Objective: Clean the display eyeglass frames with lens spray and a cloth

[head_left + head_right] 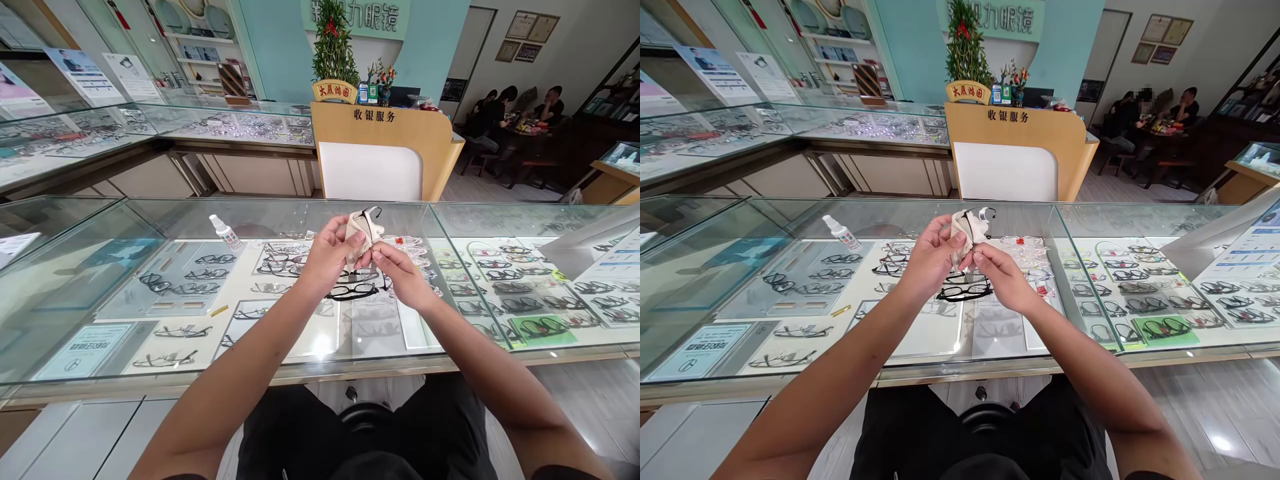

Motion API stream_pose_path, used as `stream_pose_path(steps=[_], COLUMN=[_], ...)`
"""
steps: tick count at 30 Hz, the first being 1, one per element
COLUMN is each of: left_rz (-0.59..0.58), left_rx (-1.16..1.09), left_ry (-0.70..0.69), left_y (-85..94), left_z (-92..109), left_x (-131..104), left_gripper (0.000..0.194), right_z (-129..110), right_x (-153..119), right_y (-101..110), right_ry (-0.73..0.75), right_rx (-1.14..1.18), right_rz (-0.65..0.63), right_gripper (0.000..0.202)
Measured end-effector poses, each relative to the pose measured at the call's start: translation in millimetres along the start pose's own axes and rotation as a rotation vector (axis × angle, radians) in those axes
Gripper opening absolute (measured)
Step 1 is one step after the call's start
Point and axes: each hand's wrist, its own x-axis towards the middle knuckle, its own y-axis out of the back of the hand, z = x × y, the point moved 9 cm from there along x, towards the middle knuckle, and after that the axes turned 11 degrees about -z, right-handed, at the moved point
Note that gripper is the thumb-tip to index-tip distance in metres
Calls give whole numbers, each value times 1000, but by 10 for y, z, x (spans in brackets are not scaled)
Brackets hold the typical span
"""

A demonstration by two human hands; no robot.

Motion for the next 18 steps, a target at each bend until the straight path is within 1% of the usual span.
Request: stream_pose_path(steps=[3,5,7,9,12,15,18], left_rz=[-126,-201,-242,-240,-183,-141,-128], left_rx=[19,28,36,63,128,178,217], left_ry=[63,95,108,89,45,17,-63], left_y=[-103,-172,-214,-220,-189,-208,-286], left_z=[-8,-13,-8,24,121,275,551], left_x=[13,4,-11,-20,3,113,315], left_gripper=[47,44,44,43,42,44,51], right_z=[10,48,87,95,-4,-215,-500], right_x=[1,-3,-8,-5,38,153,329], right_y=[4,13,17,13,15,41,100], right_ry=[-3,-23,-46,-61,-57,-51,-27], right_rx=[40,77,110,123,99,76,37], right_rz=[-34,-46,-52,-57,-66,-93,-123], right_gripper=[37,37,38,41,45,47,46])
